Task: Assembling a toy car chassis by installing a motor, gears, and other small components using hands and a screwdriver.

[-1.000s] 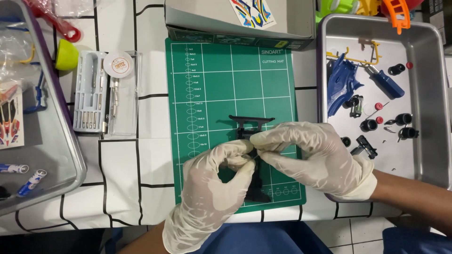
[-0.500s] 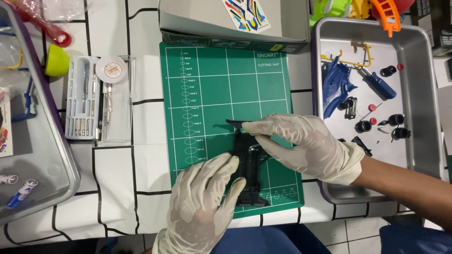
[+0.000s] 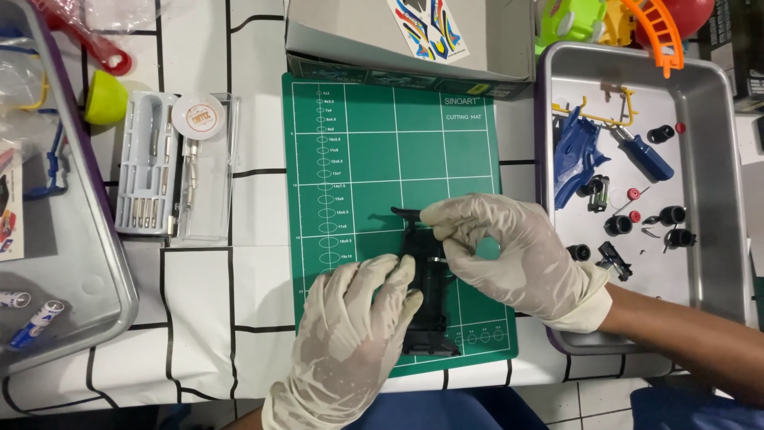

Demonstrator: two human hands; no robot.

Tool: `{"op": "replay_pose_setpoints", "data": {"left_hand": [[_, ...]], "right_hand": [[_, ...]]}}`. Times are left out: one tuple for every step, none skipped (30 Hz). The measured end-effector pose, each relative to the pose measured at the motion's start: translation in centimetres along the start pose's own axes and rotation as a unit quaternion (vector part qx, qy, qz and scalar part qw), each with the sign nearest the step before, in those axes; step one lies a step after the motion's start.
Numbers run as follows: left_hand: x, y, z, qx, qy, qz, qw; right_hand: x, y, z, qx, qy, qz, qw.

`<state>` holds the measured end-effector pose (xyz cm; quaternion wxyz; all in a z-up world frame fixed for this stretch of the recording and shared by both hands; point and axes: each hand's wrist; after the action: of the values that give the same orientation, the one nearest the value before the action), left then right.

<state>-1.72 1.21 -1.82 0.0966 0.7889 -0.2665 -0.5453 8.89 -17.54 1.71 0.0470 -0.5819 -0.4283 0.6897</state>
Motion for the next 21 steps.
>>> {"op": "replay_pose_setpoints", "data": {"left_hand": [[0.0,0.2,-0.4,0.011,0.008,0.032,0.999],[-0.1,0.3,-0.9,0.024,0.015,0.064,0.998],[0.7,0.1,-0.8,0.024,0.016,0.063,0.998],[1.4,0.0,-0.7,0.025,0.013,0.09,0.996],[2.2,-0.2,-0.6,0.026,0.01,0.118,0.993],[2.4,-0.1,-0.5,0.027,0.011,0.117,0.993],[2.6,0.0,-0.4,0.015,0.005,0.119,0.993],[2.8,0.1,-0.2,0.003,-0.004,0.122,0.992],[1.5,0.5,-1.0,0.004,-0.005,0.122,0.993],[0.4,0.9,-1.7,-0.02,0.02,0.235,0.972],[-0.8,1.4,-2.4,-0.043,0.046,0.345,0.937],[-1.0,1.4,-2.5,-0.042,0.046,0.345,0.937],[-1.2,1.3,-2.6,-0.147,0.005,0.406,0.902],[-1.4,1.2,-2.7,-0.247,-0.038,0.462,0.851],[-1.4,1.1,-2.7,-0.247,-0.038,0.462,0.851],[-1.5,1.0,-2.6,-0.3,-0.061,0.477,0.824],[-1.4,0.9,-2.6,-0.352,-0.085,0.489,0.794],[-1.7,1.1,-2.9,-0.352,-0.087,0.489,0.793],[-2.0,1.2,-3.2,-0.398,-0.106,0.507,0.758],[-2.2,1.3,-3.5,-0.442,-0.124,0.522,0.719],[-2.0,1.3,-3.4,-0.442,-0.126,0.521,0.719]], "right_hand": [[0.1,0.0,0.0,0.09,-0.025,-0.131,0.987],[0.2,0.0,0.0,0.178,-0.047,-0.259,0.948],[0.1,0.1,0.0,0.177,-0.047,-0.259,0.948],[-0.1,0.1,-0.1,0.177,-0.068,-0.317,0.929],[-0.3,0.2,-0.1,0.177,-0.089,-0.373,0.907],[-0.5,0.0,-0.1,0.175,-0.089,-0.373,0.907],[-0.8,-0.2,-0.1,0.195,-0.104,-0.366,0.904],[-1.0,-0.3,0.1,0.216,-0.119,-0.36,0.9],[-1.1,-0.4,-0.1,0.216,-0.118,-0.361,0.899],[-1.2,-0.5,-0.1,0.218,-0.109,-0.34,0.909],[-1.3,-0.7,-0.2,0.219,-0.1,-0.318,0.917],[-1.7,-0.6,0.0,0.219,-0.099,-0.318,0.917],[-2.0,-0.6,0.2,0.124,-0.07,-0.259,0.955],[-2.3,-0.6,0.3,0.029,-0.038,-0.195,0.98],[-2.6,-0.8,0.4,0.028,-0.037,-0.195,0.98],[-2.8,-1.0,0.6,-0.036,-0.045,-0.145,0.988],[-3.0,-1.2,0.7,-0.099,-0.052,-0.094,0.989],[-2.8,-0.9,0.7,-0.098,-0.051,-0.095,0.989],[-2.5,-0.6,0.7,-0.164,-0.041,-0.074,0.983],[-2.1,-0.3,0.7,-0.23,-0.03,-0.052,0.971],[-2.0,-0.3,0.8,-0.229,-0.029,-0.053,0.972]]}}
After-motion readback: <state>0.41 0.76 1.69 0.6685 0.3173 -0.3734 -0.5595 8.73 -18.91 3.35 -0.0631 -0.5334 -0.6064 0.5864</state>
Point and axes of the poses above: each hand's wrist, its own z-axis away from the middle knuckle, its own x-axis out of the palm, y = z × x, and after that the axes turned 15 degrees about z, right-handed
